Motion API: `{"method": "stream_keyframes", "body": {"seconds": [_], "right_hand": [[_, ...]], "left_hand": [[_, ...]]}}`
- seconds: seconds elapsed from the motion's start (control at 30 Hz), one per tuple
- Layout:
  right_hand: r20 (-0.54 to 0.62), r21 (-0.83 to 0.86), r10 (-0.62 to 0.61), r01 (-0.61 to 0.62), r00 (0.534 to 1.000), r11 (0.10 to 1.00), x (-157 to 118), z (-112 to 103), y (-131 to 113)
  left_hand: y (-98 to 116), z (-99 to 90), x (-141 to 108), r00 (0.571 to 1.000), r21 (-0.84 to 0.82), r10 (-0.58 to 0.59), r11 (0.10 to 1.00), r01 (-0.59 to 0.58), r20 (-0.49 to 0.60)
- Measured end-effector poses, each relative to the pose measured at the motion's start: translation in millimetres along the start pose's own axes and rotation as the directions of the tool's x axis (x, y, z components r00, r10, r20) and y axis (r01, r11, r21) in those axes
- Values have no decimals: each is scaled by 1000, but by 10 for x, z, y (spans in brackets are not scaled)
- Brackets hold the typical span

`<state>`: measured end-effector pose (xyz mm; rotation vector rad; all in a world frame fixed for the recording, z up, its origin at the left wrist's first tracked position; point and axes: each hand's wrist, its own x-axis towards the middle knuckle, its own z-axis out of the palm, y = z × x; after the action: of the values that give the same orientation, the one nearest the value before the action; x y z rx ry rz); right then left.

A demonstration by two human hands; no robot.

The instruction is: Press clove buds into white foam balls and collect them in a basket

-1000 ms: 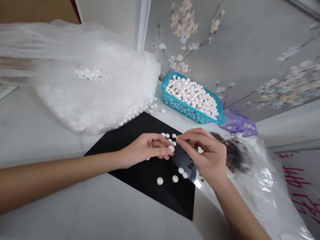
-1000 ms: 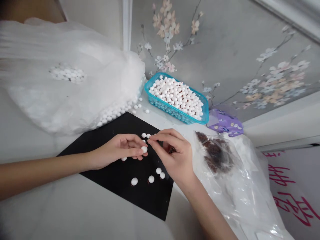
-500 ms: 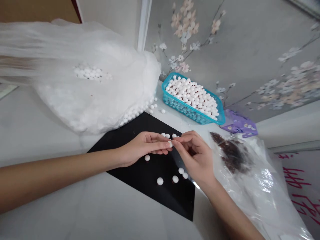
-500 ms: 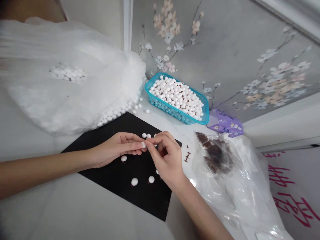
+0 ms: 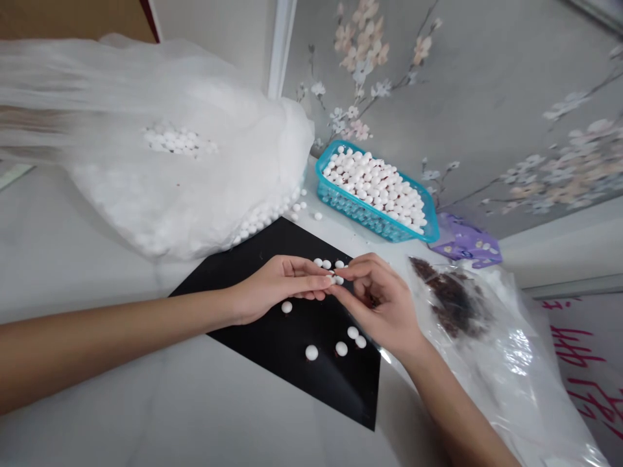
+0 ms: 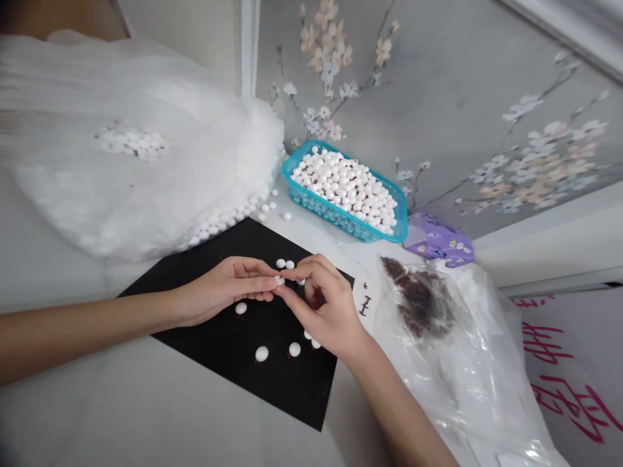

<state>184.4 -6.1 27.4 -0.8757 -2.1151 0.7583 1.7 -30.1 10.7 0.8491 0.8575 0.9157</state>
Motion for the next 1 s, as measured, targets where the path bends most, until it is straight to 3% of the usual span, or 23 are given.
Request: {"method": "stream_keyframes", "body": {"seconds": [0.23,0.67,1.0], "right_hand": [[73,-6,13,-12,997,1000,5,-37,-17],[187,183,109,-143,976,973,14,-55,-6],[301,120,108,-151,947,981,21,-108,-58]], "left_hand": [[-21,-2,0,1000,30,-10,999,11,-24],[-9,-16,-8,1000,115,-6,993,4,17],[-19,-46,-19,999,236,-7,972,-1,33]]}}
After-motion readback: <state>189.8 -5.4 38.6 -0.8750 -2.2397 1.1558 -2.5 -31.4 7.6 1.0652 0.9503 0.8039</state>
